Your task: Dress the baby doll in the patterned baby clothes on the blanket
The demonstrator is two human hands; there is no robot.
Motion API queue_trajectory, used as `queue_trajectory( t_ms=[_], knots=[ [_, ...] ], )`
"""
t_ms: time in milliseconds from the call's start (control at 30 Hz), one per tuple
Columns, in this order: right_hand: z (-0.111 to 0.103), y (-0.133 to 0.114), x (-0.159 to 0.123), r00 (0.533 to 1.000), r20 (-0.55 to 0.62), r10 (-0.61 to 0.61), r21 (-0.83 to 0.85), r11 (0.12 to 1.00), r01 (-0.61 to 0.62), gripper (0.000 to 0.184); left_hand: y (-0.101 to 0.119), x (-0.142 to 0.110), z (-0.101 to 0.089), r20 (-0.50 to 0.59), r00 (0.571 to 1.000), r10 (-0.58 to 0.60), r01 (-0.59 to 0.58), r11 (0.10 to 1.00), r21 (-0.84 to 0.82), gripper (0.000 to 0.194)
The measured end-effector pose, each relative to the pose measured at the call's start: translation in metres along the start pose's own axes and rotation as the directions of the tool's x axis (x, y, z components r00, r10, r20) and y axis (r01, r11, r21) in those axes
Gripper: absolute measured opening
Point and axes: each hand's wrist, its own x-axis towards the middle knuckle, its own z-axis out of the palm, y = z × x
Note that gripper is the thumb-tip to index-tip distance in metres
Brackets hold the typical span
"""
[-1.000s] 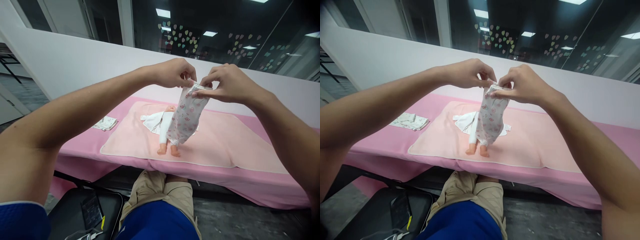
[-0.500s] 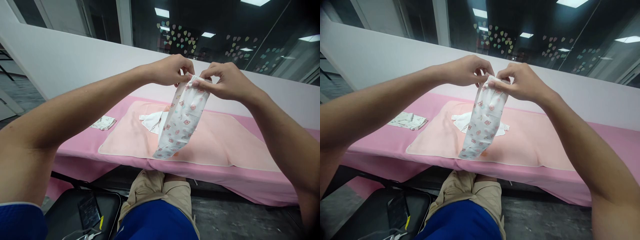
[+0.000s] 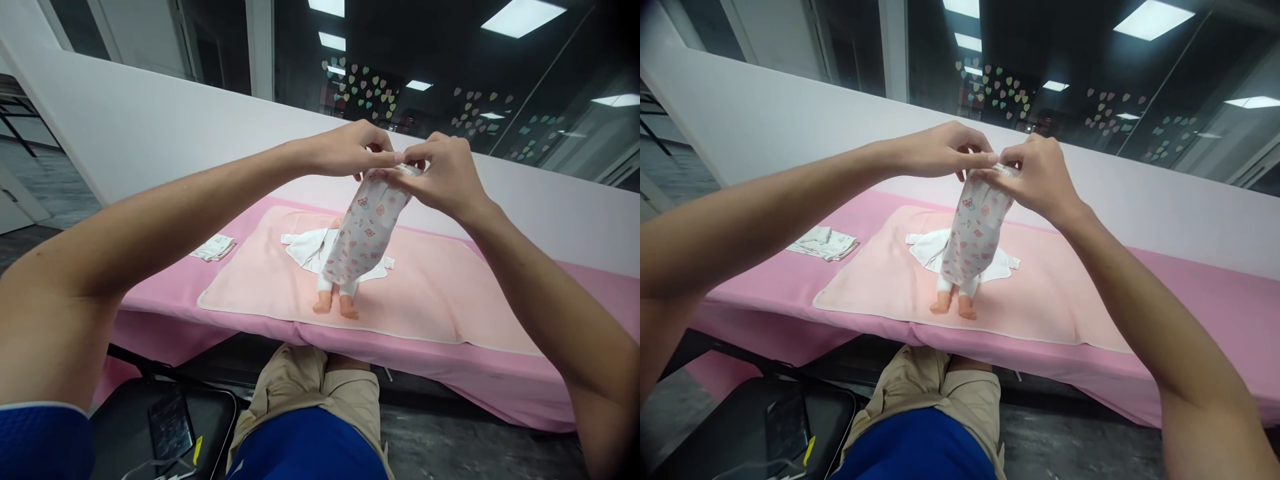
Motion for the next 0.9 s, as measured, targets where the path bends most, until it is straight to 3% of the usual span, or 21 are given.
queue_trajectory(
  t_ms=[133,233,300,400,500,667,733,800,900],
  knots=[
    [0.000,0.006,-0.004,0.998,-0.043,0.050,0.082,0.996,-0.046,0.045,0.000,0.000,-0.004,-0.090,0.996,-0.021,0.023,1.000,0.019,0.042],
    [0.003,0.020,-0.010,0.990,0.033,0.140,0.332,0.933,-0.143,0.061,-0.004,0.000,-0.010,-0.105,0.994,-0.030,0.031,0.999,0.014,0.045],
    [0.008,0.029,-0.012,0.975,0.109,0.193,0.509,0.832,-0.222,0.065,-0.004,-0.001,-0.013,-0.079,0.996,-0.035,0.037,0.999,0.024,0.049],
    [0.018,0.036,-0.012,0.956,0.144,0.254,0.641,0.713,-0.286,0.057,0.001,0.000,-0.017,-0.013,0.998,-0.058,0.059,0.995,0.081,0.057],
    [0.027,0.036,-0.004,0.951,0.092,0.293,0.681,0.679,-0.275,0.054,0.010,0.007,-0.017,0.039,0.997,-0.060,0.050,0.975,0.216,0.061],
    [0.048,0.035,-0.014,0.942,0.018,0.335,0.751,0.617,-0.233,0.067,0.011,0.026,-0.020,0.079,0.994,-0.081,0.051,0.943,0.328,0.040],
    [0.067,0.030,-0.039,0.930,0.118,0.349,0.805,0.515,-0.295,0.081,0.007,0.030,-0.023,0.048,0.989,-0.139,0.112,0.926,0.362,0.038],
    [0.093,0.023,-0.074,0.884,0.345,0.315,0.823,0.351,-0.446,0.089,0.000,0.033,-0.028,0.018,0.978,-0.206,0.184,0.907,0.378,0.039],
    [0.140,0.008,-0.126,0.730,0.659,0.180,0.720,0.132,-0.682,0.074,-0.021,0.035,-0.043,-0.051,0.946,-0.319,0.315,0.876,0.366,0.045]
  ],
)
